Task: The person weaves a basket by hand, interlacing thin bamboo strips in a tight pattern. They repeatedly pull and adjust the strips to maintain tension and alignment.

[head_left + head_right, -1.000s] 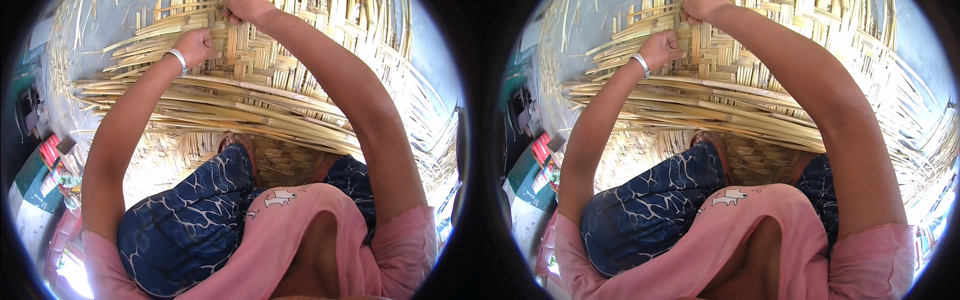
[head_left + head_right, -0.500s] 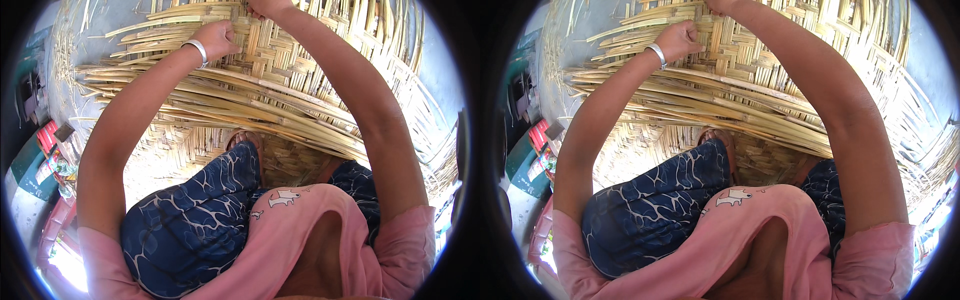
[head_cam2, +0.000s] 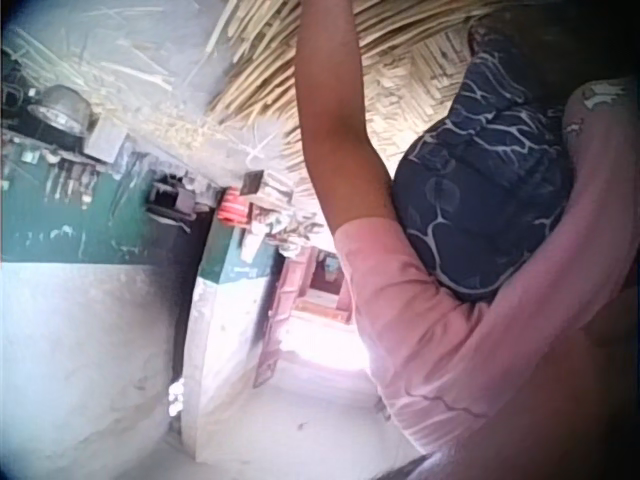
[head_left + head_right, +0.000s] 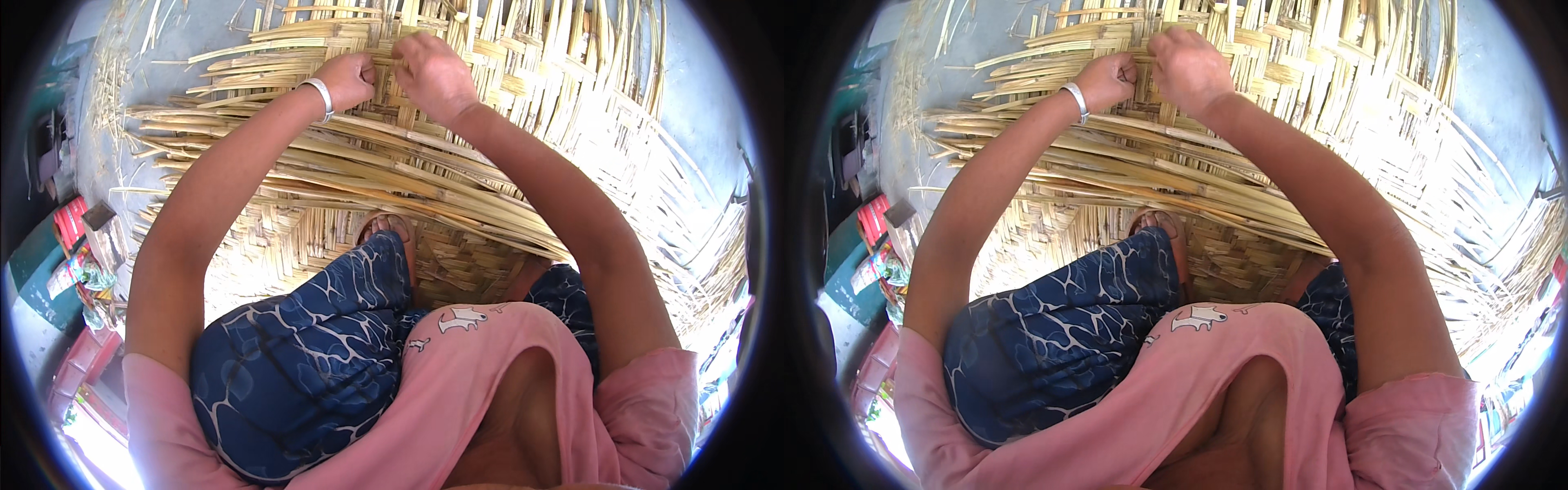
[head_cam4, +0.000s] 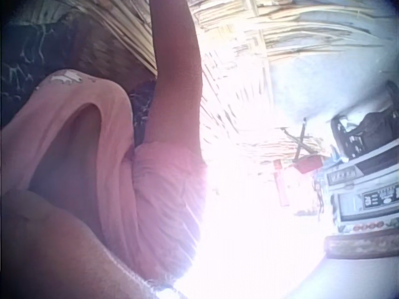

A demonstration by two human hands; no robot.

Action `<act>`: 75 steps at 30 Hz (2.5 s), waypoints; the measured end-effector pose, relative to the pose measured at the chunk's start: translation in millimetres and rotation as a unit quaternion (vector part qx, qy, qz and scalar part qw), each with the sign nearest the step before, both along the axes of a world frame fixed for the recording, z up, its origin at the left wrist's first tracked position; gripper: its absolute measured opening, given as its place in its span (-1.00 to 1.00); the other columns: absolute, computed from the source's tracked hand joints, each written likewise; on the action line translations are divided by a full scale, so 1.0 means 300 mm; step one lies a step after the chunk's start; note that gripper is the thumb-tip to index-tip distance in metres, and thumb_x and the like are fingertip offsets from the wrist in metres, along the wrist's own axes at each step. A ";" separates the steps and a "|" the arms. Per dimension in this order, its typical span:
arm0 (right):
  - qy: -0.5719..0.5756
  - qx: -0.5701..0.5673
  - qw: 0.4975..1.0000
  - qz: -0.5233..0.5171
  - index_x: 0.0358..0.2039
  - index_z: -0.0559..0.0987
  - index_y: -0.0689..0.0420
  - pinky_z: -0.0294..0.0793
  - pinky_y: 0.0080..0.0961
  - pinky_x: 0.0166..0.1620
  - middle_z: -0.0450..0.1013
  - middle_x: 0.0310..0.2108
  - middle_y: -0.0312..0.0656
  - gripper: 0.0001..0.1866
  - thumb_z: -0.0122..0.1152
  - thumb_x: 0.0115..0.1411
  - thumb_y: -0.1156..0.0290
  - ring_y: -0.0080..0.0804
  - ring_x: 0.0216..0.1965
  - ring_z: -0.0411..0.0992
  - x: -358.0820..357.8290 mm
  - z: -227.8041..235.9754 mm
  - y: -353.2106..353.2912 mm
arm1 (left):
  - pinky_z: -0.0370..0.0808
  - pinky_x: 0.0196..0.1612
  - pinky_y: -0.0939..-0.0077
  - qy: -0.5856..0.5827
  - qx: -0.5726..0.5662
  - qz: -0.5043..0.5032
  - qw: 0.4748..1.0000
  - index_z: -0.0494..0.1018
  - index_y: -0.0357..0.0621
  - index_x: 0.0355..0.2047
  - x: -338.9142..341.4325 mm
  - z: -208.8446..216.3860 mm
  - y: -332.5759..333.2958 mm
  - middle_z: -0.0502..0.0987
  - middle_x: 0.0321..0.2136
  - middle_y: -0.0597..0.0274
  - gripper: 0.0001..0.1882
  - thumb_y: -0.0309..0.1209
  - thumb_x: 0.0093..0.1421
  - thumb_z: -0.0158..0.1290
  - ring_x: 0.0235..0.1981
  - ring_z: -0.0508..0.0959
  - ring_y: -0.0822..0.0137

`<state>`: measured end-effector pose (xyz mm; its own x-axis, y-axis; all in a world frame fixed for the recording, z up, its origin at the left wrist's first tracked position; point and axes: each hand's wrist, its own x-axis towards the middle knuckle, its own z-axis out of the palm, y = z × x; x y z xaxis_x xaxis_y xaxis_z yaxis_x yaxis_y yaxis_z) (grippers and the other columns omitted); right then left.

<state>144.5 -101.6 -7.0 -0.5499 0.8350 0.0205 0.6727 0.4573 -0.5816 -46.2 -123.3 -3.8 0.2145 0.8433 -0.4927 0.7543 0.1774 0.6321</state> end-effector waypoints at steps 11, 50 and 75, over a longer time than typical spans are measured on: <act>-0.103 0.006 0.994 -0.025 0.18 0.40 -0.01 -0.17 -0.07 0.39 0.07 0.33 0.02 -0.30 0.31 0.01 0.07 -0.04 0.40 -0.11 0.000 0.010 -0.088 | 0.38 -0.46 0.62 -0.038 0.009 0.112 0.993 0.40 -0.18 -0.45 -0.012 0.007 -0.205 0.40 -0.59 0.41 -0.90 -0.56 0.06 0.13 -0.55 0.37 0.58; -0.160 -0.019 0.986 0.028 0.25 0.30 0.00 -0.29 -0.01 0.41 -0.01 0.37 0.03 -0.26 0.27 0.05 0.12 0.04 0.43 -0.21 -0.040 0.044 -0.156 | 0.41 -0.49 0.36 0.028 0.002 0.075 0.997 0.37 -0.20 -0.60 -0.027 -0.006 -0.294 0.46 -0.64 0.13 -0.61 -0.25 -0.04 0.36 -0.61 0.42 0.26; -0.105 -0.090 0.989 -0.047 0.23 0.26 0.00 -0.44 0.10 0.39 -0.05 0.37 0.07 -0.24 0.29 -0.02 0.30 0.14 0.43 -0.31 -0.143 0.046 -0.290 | 0.47 -0.50 0.50 -0.051 -0.080 0.081 0.992 0.42 -0.19 -0.52 -0.063 0.013 -0.222 0.52 -0.62 0.22 -0.77 -0.35 0.09 0.22 -0.56 0.53 0.42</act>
<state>101.7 -188.6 6.9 -0.4458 0.8628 -0.2384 0.8217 0.2889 -0.4912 -64.9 -189.8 0.0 0.1372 0.7835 -0.6061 0.6416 0.3959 0.6570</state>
